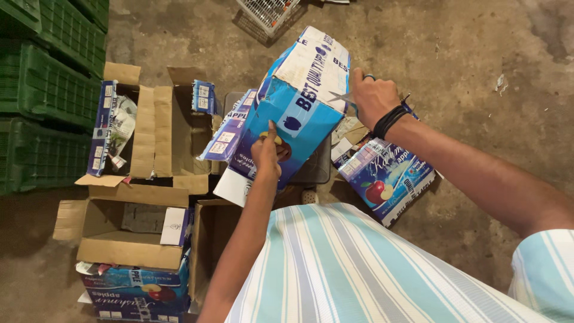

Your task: The person uses a pair of scissors to cut open several cardboard boxes labeled with apple graphics. They cut along the top edges and sides, then flatten the boxes and place them aside. The process is repeated for multiple boxes in a warehouse-like setting.

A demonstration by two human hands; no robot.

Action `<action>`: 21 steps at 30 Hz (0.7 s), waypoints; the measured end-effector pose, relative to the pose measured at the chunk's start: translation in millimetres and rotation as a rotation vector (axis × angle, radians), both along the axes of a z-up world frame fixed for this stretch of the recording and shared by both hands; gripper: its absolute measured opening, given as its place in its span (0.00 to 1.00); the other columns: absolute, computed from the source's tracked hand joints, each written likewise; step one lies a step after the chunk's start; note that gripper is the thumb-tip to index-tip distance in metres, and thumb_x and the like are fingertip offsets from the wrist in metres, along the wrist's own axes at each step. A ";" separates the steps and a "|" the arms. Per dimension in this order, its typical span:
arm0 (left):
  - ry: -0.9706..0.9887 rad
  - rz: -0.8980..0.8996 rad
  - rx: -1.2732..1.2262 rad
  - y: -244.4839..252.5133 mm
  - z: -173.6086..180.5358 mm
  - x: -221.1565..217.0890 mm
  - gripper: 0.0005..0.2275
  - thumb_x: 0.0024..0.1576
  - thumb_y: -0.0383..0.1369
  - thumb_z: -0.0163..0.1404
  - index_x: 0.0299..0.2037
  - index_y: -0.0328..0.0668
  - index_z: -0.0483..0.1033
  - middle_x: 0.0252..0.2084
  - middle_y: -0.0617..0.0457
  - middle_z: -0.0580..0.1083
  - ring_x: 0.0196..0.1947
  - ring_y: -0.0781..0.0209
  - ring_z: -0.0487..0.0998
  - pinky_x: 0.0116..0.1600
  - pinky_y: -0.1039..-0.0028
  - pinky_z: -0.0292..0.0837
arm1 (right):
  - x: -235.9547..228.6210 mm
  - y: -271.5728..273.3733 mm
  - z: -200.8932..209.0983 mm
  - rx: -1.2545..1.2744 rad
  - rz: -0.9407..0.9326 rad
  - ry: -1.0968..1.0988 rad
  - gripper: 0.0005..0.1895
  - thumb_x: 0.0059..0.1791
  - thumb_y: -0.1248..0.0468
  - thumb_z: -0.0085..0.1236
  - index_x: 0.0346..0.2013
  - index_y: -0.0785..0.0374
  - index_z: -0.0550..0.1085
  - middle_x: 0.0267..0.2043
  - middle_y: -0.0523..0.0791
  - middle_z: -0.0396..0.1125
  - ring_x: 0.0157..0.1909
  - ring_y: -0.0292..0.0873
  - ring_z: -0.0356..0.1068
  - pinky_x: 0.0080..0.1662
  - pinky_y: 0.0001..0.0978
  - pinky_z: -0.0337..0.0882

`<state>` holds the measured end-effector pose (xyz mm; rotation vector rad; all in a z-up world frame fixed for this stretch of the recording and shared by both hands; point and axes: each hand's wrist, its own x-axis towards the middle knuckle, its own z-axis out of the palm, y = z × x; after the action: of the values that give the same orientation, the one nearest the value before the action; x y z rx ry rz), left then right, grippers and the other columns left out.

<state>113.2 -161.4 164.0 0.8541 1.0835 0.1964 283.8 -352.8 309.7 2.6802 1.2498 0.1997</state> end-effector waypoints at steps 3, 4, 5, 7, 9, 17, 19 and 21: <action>-0.014 0.008 -0.025 -1.4 2.5 4.9 0.26 0.52 0.51 0.61 0.35 0.27 0.75 0.29 0.47 0.73 0.24 0.60 0.77 0.30 0.69 0.82 | -2.3 6.8 3.8 0.001 0.015 -0.020 0.17 0.44 0.68 0.59 0.45 0.67 0.66 0.31 0.53 0.72 0.30 0.55 0.76 0.30 0.45 0.74; -0.016 0.001 -0.018 -2.3 3.1 8.1 0.26 0.53 0.51 0.61 0.35 0.26 0.75 0.29 0.46 0.73 0.24 0.59 0.78 0.31 0.68 0.83 | -2.1 7.6 5.1 -0.008 0.015 -0.032 0.16 0.45 0.68 0.58 0.45 0.67 0.66 0.30 0.53 0.72 0.30 0.55 0.76 0.30 0.44 0.74; -0.017 -0.007 -0.011 -2.7 3.6 11.3 0.27 0.53 0.51 0.60 0.35 0.24 0.76 0.30 0.45 0.73 0.25 0.58 0.78 0.32 0.67 0.84 | -0.6 8.3 6.2 -0.008 0.003 -0.062 0.15 0.46 0.68 0.57 0.44 0.66 0.66 0.30 0.53 0.72 0.29 0.54 0.76 0.29 0.44 0.74; -0.027 0.000 -0.038 -2.7 5.0 13.8 0.26 0.52 0.50 0.60 0.36 0.25 0.75 0.31 0.44 0.74 0.27 0.57 0.80 0.33 0.66 0.85 | 0.6 8.3 5.5 -0.004 -0.018 -0.114 0.12 0.48 0.67 0.56 0.43 0.66 0.65 0.30 0.52 0.72 0.29 0.53 0.76 0.29 0.42 0.74; -0.013 -0.002 -0.039 -2.3 6.7 16.0 0.26 0.52 0.50 0.60 0.36 0.25 0.75 0.31 0.42 0.74 0.28 0.55 0.81 0.34 0.64 0.85 | 3.2 6.0 3.7 0.018 -0.005 -0.118 0.10 0.49 0.67 0.55 0.43 0.65 0.65 0.30 0.51 0.72 0.29 0.52 0.76 0.29 0.41 0.74; 0.006 -0.001 -0.044 0.9 14.0 29.1 0.28 0.51 0.51 0.60 0.36 0.22 0.75 0.33 0.40 0.75 0.30 0.51 0.83 0.37 0.60 0.87 | 20.2 8.7 -0.8 -0.044 -0.052 -0.166 0.17 0.46 0.68 0.58 0.47 0.69 0.66 0.31 0.51 0.72 0.31 0.50 0.77 0.29 0.37 0.75; -0.008 -0.003 -0.044 1.9 13.8 28.0 0.29 0.51 0.52 0.60 0.36 0.22 0.75 0.33 0.39 0.75 0.30 0.51 0.82 0.37 0.60 0.84 | 20.7 11.0 -2.1 -0.045 -0.059 -0.185 0.21 0.45 0.68 0.59 0.51 0.71 0.66 0.31 0.51 0.72 0.30 0.50 0.77 0.28 0.37 0.75; -0.016 -0.003 -0.041 3.2 14.5 31.8 0.29 0.51 0.52 0.60 0.36 0.21 0.75 0.33 0.39 0.75 0.31 0.51 0.82 0.38 0.59 0.84 | 24.8 12.6 -0.8 -0.055 -0.080 -0.162 0.21 0.45 0.68 0.59 0.51 0.70 0.67 0.32 0.51 0.72 0.31 0.50 0.77 0.29 0.38 0.75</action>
<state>145.1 -158.2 178.6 0.8164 1.0677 0.1779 308.6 -340.1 308.9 2.6025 1.0821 0.3588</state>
